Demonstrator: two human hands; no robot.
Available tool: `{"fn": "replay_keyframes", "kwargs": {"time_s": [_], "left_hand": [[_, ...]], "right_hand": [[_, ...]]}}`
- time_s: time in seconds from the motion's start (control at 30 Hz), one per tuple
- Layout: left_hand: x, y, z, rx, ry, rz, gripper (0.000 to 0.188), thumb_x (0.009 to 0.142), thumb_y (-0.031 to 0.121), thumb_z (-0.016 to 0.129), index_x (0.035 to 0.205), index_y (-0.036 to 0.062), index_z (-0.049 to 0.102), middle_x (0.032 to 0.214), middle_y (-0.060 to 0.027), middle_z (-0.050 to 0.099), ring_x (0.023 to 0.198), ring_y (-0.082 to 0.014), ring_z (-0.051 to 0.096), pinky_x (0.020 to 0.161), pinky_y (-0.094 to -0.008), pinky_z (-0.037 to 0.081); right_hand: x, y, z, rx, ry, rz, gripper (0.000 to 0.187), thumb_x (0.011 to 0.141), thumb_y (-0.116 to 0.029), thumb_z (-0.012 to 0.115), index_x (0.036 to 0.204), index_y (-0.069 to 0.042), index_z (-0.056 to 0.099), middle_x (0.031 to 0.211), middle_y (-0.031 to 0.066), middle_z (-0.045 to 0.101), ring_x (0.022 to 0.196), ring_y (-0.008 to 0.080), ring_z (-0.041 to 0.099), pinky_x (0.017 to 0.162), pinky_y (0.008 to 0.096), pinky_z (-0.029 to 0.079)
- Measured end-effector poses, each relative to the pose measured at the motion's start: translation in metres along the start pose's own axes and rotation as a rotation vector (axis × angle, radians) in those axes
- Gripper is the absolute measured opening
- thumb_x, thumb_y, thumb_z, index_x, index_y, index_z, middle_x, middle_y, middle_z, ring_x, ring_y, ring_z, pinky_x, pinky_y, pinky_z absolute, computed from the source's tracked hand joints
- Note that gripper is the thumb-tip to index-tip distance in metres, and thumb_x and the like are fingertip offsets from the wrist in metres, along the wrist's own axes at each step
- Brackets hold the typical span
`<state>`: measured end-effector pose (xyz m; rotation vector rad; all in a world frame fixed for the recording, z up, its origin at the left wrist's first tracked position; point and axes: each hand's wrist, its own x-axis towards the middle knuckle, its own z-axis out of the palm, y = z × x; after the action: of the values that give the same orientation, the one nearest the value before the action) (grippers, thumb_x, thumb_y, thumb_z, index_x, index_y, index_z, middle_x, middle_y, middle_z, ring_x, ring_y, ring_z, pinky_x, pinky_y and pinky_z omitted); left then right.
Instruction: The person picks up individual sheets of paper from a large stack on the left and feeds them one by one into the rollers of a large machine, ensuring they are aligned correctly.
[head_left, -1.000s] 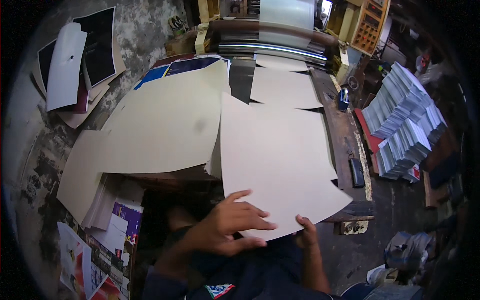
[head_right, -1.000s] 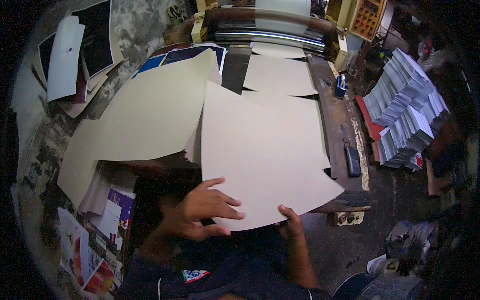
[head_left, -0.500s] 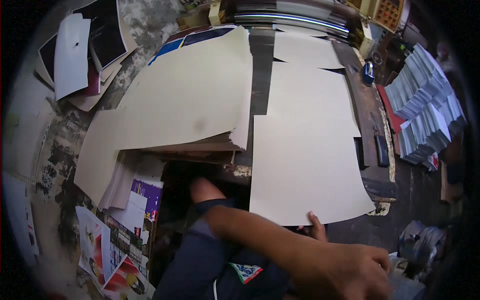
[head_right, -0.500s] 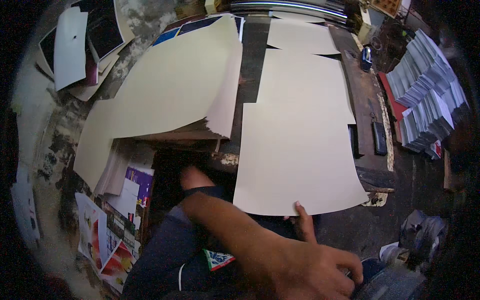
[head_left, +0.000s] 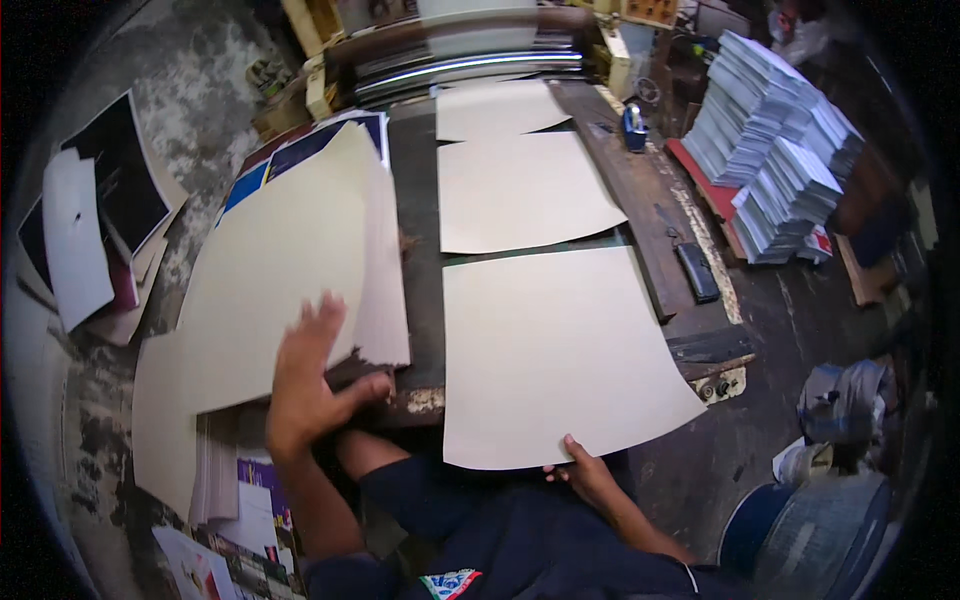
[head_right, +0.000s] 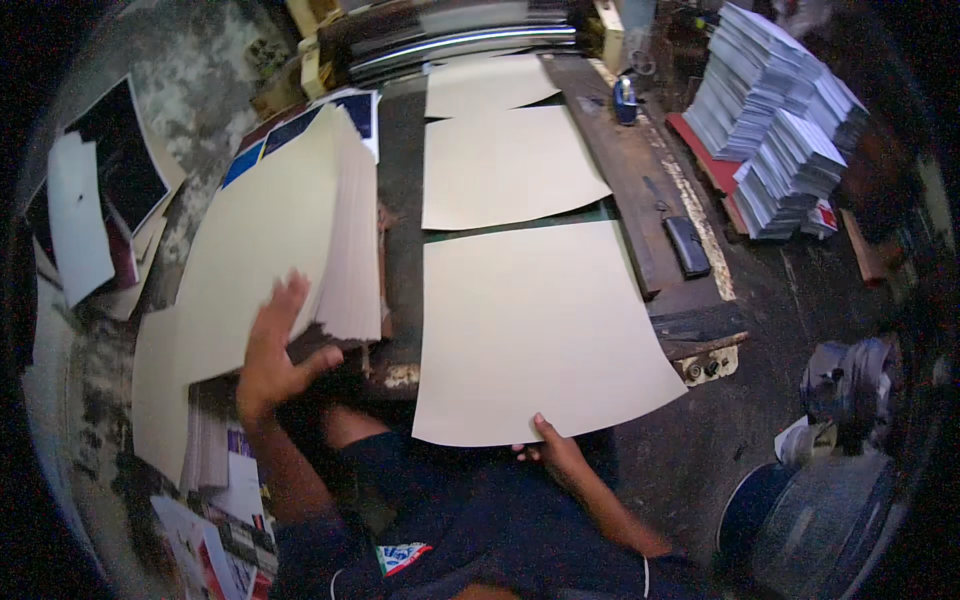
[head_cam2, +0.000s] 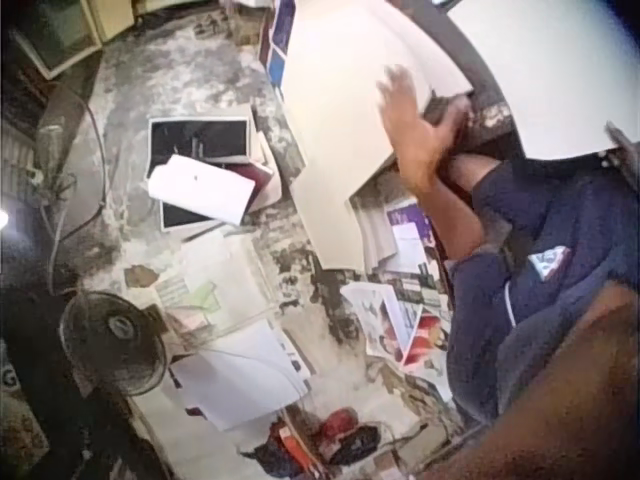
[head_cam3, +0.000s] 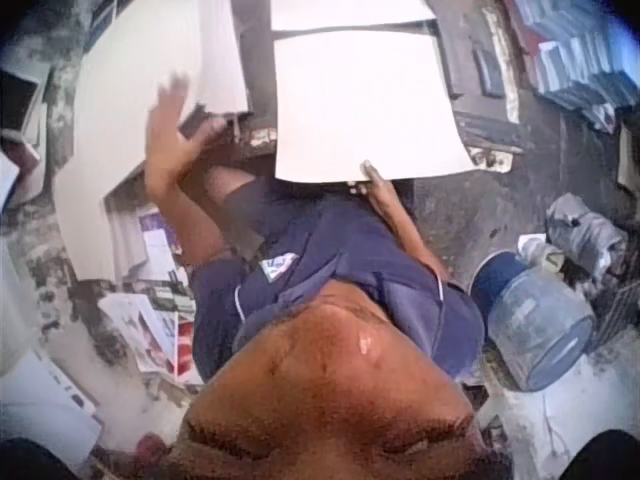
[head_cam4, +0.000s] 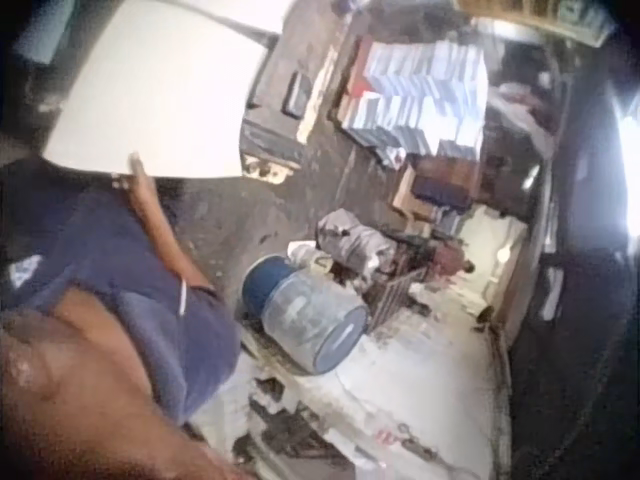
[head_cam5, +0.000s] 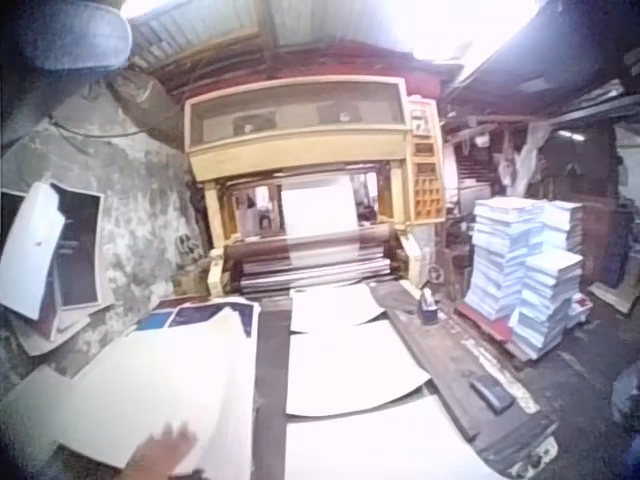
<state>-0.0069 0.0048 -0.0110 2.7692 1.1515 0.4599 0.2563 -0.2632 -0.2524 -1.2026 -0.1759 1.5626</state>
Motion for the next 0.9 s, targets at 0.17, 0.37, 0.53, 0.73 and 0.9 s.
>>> {"fn": "replay_keyframes", "kwargs": {"time_s": [0.17,0.37,0.53,0.73,0.9], "left_hand": [[0.002,0.017,0.008,-0.081,0.021,0.007,0.076,0.084,0.056,0.060,0.142,0.0089,0.044,0.148,-0.0123,0.041,0.140,-0.0362,0.031,0.112,-0.0506,0.022],[-0.013,0.005,0.020,-0.512,0.103,-0.170,0.071,0.096,0.056,0.042,0.132,-0.0047,0.050,0.141,-0.0204,0.045,0.137,-0.0338,0.035,0.113,-0.0429,0.027],[0.002,-0.019,0.049,-0.903,0.389,-0.382,0.061,0.096,0.052,0.043,0.130,0.0024,0.055,0.133,-0.0163,0.050,0.126,-0.0343,0.040,0.108,-0.0467,0.026],[0.007,-0.027,0.047,-0.758,0.898,-0.533,0.046,0.096,0.043,0.049,0.128,0.0105,0.059,0.117,-0.0108,0.059,0.106,-0.0293,0.052,0.099,-0.0421,0.035],[-0.035,-0.060,0.064,-0.115,0.893,-0.311,0.036,0.097,0.036,0.053,0.126,0.0172,0.063,0.104,-0.0062,0.067,0.090,-0.0252,0.063,0.091,-0.0382,0.043]], "right_hand": [[0.032,-0.018,-0.009,0.114,-0.011,-0.028,0.043,0.102,-0.039,0.042,0.119,0.000,0.049,0.095,0.0126,0.061,0.074,0.0166,0.059,0.065,0.0314,0.053],[0.065,-0.045,0.002,0.168,0.022,-0.112,0.049,0.099,-0.047,0.046,0.123,-0.004,0.049,0.094,0.0093,0.061,0.071,0.0143,0.056,0.069,0.0322,0.050],[0.095,-0.055,0.002,0.205,0.045,-0.168,0.044,0.099,-0.044,0.046,0.116,-0.004,0.054,0.086,0.0082,0.063,0.064,0.0116,0.055,0.064,0.0299,0.051],[0.112,-0.054,0.016,0.265,0.152,-0.324,0.043,0.099,-0.039,0.048,0.125,-0.005,0.046,0.097,0.0095,0.065,0.063,0.0111,0.057,0.057,0.0287,0.052],[0.092,-0.064,0.027,0.297,0.261,-0.268,0.061,0.097,-0.041,0.051,0.145,-0.012,0.027,0.113,0.0069,0.061,0.076,0.0097,0.059,0.067,0.0307,0.054]]}}
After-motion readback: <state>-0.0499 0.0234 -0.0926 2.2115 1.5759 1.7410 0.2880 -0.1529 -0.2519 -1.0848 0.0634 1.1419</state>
